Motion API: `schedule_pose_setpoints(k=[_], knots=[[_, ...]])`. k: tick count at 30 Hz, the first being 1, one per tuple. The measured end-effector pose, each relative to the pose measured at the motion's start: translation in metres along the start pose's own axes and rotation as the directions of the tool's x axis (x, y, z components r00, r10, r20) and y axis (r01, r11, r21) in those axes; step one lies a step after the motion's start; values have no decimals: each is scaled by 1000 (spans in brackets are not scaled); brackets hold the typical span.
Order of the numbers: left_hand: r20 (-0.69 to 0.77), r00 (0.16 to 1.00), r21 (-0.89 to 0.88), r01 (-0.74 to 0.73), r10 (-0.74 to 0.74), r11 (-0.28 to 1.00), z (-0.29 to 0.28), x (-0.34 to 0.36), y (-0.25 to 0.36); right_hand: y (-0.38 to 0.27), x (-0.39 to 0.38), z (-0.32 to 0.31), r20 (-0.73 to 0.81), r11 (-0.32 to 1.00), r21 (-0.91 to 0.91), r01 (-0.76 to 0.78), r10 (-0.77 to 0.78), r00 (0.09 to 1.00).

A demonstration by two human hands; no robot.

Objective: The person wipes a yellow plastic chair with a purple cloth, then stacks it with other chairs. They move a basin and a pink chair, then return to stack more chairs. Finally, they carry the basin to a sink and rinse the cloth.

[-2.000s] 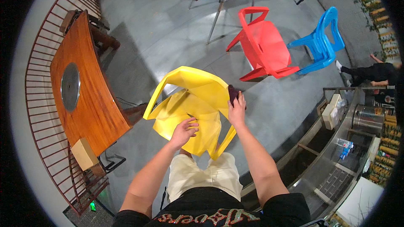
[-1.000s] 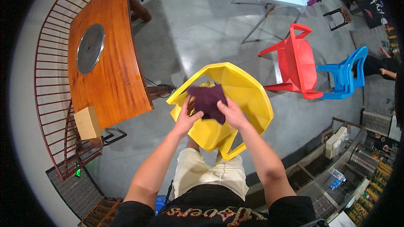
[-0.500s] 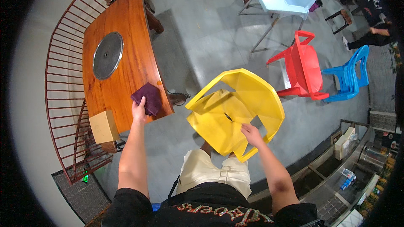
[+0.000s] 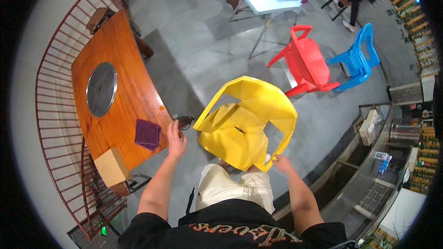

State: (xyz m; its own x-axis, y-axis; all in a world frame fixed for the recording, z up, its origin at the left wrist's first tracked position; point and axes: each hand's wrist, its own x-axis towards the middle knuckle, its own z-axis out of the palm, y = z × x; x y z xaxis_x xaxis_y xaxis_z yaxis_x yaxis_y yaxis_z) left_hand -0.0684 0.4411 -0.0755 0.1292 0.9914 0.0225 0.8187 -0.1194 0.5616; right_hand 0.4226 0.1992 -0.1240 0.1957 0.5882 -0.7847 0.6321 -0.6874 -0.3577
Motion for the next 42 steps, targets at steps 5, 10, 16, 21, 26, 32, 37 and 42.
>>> schedule_pose_setpoints(k=[5,10,16,21,26,32,37,42], knots=[[322,947,-94,45,-12,995,74,35,20,24,25,17,-208,987,138,-81,109,972],[451,859,-85,313,-244,946,182,93,-16,106,66,81,-251,922,351,-166,263,932],[495,786,-205,519,-370,830,207,107,-34,57,72,78,-148,793,558,-245,385,911],[626,720,-191,515,-300,836,196,111,0,103,79,95,-220,617,779,-112,436,873],[725,668,-168,406,-167,898,161,79,148,176,14,39,-367,613,787,74,368,855],[892,446,-262,362,81,894,134,47,281,217,-123,-64,-534,743,666,-57,529,659],[846,446,-470,367,292,803,115,-3,451,273,-263,-131,-655,708,702,84,594,467],[818,420,-548,360,394,755,72,-43,621,337,-381,-194,-754,606,657,450,553,356]])
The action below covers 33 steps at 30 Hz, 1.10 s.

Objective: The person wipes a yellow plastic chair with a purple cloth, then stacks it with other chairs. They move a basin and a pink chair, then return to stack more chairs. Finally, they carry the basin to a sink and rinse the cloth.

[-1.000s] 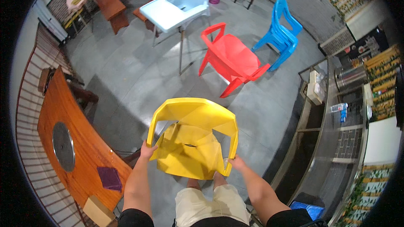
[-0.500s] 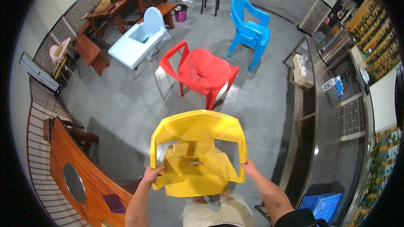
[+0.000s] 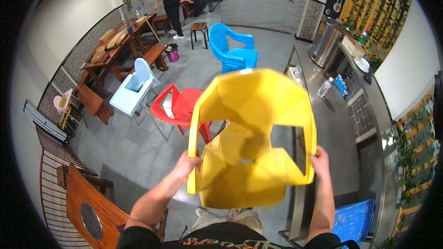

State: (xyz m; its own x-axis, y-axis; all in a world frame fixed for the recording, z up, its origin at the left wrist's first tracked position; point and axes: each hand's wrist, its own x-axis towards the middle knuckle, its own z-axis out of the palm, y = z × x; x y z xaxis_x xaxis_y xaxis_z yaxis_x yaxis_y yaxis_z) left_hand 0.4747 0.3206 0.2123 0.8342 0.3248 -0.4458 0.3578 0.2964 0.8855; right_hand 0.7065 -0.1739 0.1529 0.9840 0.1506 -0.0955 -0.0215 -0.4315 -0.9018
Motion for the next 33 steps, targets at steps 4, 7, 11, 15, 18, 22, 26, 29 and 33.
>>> schedule_pose_setpoints(k=[4,7,11,15,18,22,26,29,33], knots=[[67,989,-59,-128,132,990,65,3,96,-28,4,-60,-291,952,198,232,-169,942],[86,977,-119,-182,193,976,94,7,150,12,4,-62,-407,953,273,133,-11,913],[44,976,-241,-196,212,951,104,18,211,2,71,-13,-173,779,610,146,-49,984],[5,953,-295,-289,304,911,82,46,244,-64,180,40,-265,780,596,191,-33,964],[-87,930,-326,-364,356,872,55,74,269,-113,259,71,-311,819,512,259,-105,945],[-200,876,-421,-481,438,769,12,98,306,-224,368,100,-305,799,347,491,-398,865],[-366,819,-510,-573,441,641,-30,124,324,-376,458,148,-211,813,-154,561,-582,786],[-535,748,-533,-660,394,529,-44,140,326,-473,498,212,-25,748,-280,602,-632,774],[-656,685,-508,-712,318,485,-29,168,323,-553,573,317,67,698,-189,691,-693,718]])
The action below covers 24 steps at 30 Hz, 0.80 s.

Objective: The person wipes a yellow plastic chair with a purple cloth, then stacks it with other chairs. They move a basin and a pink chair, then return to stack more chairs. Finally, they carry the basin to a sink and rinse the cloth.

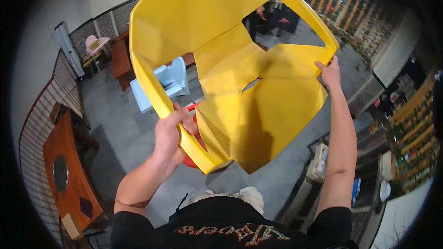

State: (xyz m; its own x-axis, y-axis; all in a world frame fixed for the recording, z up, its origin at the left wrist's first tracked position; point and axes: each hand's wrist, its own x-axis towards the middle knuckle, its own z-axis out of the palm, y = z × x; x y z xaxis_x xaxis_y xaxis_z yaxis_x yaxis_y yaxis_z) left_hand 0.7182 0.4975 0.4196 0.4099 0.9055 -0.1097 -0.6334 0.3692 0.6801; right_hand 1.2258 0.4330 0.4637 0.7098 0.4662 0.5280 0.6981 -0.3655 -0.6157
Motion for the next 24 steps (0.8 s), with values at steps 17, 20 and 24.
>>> schedule_pose_setpoints(k=[17,20,24], knots=[[-196,976,-114,-120,96,986,40,82,-201,-84,201,488,589,805,423,416,-594,548],[-301,943,-89,-178,144,980,50,75,-212,-106,165,511,662,795,438,419,-601,448],[-362,911,34,-202,200,979,68,85,-227,-92,152,563,678,750,534,391,-656,332]])
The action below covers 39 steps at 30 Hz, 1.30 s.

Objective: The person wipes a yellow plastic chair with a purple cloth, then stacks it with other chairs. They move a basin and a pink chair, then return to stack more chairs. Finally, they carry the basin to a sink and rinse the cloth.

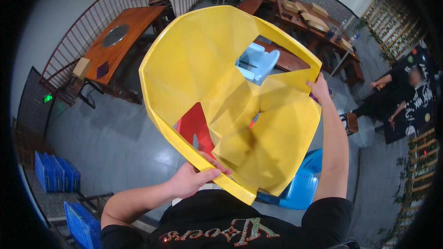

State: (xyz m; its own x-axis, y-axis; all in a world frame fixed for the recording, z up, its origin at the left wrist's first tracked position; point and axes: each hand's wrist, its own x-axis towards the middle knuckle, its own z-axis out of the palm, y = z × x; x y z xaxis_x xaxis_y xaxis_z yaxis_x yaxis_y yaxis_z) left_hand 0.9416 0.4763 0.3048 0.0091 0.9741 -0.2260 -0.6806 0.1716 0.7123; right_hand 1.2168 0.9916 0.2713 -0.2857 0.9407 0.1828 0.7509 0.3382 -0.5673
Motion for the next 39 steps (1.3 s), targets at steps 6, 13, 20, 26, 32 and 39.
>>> schedule_pose_setpoints(k=[6,13,20,26,32,39], knots=[[-164,984,50,75,-66,996,-20,14,-15,10,5,75,23,992,120,-35,33,999],[-313,938,77,181,-149,980,-67,43,-59,37,15,155,101,966,190,-175,158,982],[-123,990,204,97,-73,974,-104,50,-100,72,14,226,87,918,354,-180,160,983],[-187,982,275,69,-17,959,-125,59,-110,73,21,257,122,908,371,-196,161,979],[-355,906,210,318,-230,925,-158,71,-129,112,16,322,178,943,167,-288,259,949],[-429,686,-110,606,-588,788,-189,76,-173,145,15,377,434,886,258,-385,250,866]])
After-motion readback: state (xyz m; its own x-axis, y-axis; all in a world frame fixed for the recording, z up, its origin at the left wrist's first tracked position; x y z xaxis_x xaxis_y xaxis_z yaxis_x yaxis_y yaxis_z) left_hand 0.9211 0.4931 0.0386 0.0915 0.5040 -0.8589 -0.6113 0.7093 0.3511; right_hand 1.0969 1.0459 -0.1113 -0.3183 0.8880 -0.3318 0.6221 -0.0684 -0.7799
